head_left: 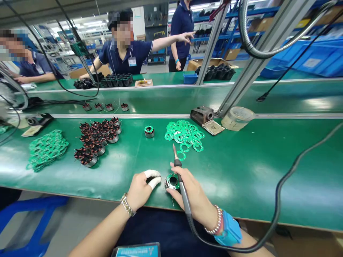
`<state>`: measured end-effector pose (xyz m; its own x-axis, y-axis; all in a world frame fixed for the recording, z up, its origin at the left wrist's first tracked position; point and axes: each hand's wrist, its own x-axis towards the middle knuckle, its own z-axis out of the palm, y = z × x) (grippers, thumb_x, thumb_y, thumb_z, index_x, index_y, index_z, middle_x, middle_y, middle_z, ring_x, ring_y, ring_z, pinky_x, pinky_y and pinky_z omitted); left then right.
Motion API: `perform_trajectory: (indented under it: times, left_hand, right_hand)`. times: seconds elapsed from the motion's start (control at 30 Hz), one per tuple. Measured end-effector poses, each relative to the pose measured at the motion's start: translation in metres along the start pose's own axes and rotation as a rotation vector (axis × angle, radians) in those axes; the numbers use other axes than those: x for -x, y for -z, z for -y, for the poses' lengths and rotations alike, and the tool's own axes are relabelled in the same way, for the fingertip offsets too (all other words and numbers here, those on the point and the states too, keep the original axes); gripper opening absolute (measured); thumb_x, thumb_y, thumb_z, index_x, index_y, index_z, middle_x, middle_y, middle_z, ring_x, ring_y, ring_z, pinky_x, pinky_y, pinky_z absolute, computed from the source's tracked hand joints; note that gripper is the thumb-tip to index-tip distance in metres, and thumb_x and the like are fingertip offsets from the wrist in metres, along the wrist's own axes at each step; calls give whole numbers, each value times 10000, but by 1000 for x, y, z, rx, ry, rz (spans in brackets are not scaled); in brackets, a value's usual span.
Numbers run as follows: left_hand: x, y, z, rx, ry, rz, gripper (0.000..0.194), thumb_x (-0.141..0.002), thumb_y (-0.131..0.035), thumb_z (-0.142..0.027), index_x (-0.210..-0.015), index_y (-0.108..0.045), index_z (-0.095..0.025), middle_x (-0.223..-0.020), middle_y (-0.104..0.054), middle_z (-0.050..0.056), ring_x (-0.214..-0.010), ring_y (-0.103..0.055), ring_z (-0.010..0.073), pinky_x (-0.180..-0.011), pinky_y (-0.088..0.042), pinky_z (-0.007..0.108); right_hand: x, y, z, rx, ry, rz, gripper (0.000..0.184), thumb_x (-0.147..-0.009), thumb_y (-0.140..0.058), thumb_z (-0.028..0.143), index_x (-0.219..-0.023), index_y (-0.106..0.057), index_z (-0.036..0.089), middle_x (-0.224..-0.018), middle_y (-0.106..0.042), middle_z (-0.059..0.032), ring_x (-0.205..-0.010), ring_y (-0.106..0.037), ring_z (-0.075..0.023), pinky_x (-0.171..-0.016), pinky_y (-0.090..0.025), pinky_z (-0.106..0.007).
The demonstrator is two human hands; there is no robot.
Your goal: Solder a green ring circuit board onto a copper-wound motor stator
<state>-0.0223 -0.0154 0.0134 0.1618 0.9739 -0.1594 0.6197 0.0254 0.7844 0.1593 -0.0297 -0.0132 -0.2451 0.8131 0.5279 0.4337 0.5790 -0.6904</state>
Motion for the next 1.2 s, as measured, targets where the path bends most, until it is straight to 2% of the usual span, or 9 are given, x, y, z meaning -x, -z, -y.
perform_trajectory:
  times: [0.13,0.27,0.33,0.47,0.67,0.9,1.0,1.1,1.2]
  left_hand:
    - [-6,-6,-9,364,167,-5,544,-677,-575,-276,-1148,-395,-73,-708,-574,17,-630,-506,77,-636,-402,190]
    - [-6,-16,-18,666,265,13,448,-595,-648,-240,-934,-425,-49,-674,-572,42,-628,-533,89,-644,-417,194]
    - [-5,-18,-20,729,279,18,374,-569,-673,-232,-829,-484,-40,-686,-570,47,-626,-523,78,-653,-422,192]
    - [-5,-17,-20,682,201,75,263,-585,-672,-221,-759,-578,-46,-743,-569,28,-645,-484,34,-626,-393,132]
    - [-4,-18,-17,593,154,152,276,-639,-628,-272,-775,-538,-50,-737,-534,32,-670,-467,51,-672,-396,164]
    - [0,-22,-25,507,166,207,319,-697,-523,-361,-775,-450,-60,-679,-488,34,-535,-455,58,-544,-405,200]
    - [-3,-23,-24,516,200,214,346,-675,-513,-384,-782,-410,-71,-656,-477,19,-509,-468,64,-510,-413,202]
    - [-5,-24,-21,553,274,223,419,-617,-546,-427,-785,-391,-76,-623,-467,6,-505,-484,77,-518,-433,217]
    - [-5,-24,-20,575,286,211,442,-605,-563,-432,-800,-391,-74,-602,-470,5,-522,-503,93,-554,-448,232]
  right_hand:
    - [-1,11,-2,-98,57,136,538,-709,-544,81,-1176,-301,192,-1271,-375,-51,-1125,-415,-71,-931,-365,-192]
    - [0,22,-6,-145,39,211,529,-708,-585,142,-1150,-299,196,-1285,-369,-56,-1161,-391,-55,-936,-352,-156]
    - [-3,21,-6,-120,11,130,475,-725,-593,180,-1123,-336,205,-1210,-449,-26,-1099,-447,-41,-905,-368,-128]
    - [-13,10,-4,-86,20,-69,300,-776,-507,97,-1034,-415,219,-921,-545,39,-843,-518,-16,-774,-402,-101]
    - [-19,3,1,-161,23,-39,336,-771,-485,60,-1053,-373,205,-797,-506,23,-736,-486,-33,-700,-399,-120]
    - [-5,0,11,-54,13,-59,305,-799,-396,41,-1073,-378,172,-772,-444,-32,-719,-403,-96,-634,-378,-216]
    - [-3,9,17,-8,31,-103,302,-795,-472,59,-1073,-391,147,-802,-459,-39,-748,-415,-83,-667,-389,-209]
    - [-1,26,22,8,84,-158,233,-757,-523,40,-953,-441,137,-746,-476,-23,-700,-431,-61,-659,-392,-176]
    - [9,37,23,-6,58,-131,109,-790,-508,161,-893,-518,128,-702,-488,-57,-654,-454,-96,-598,-402,-206]
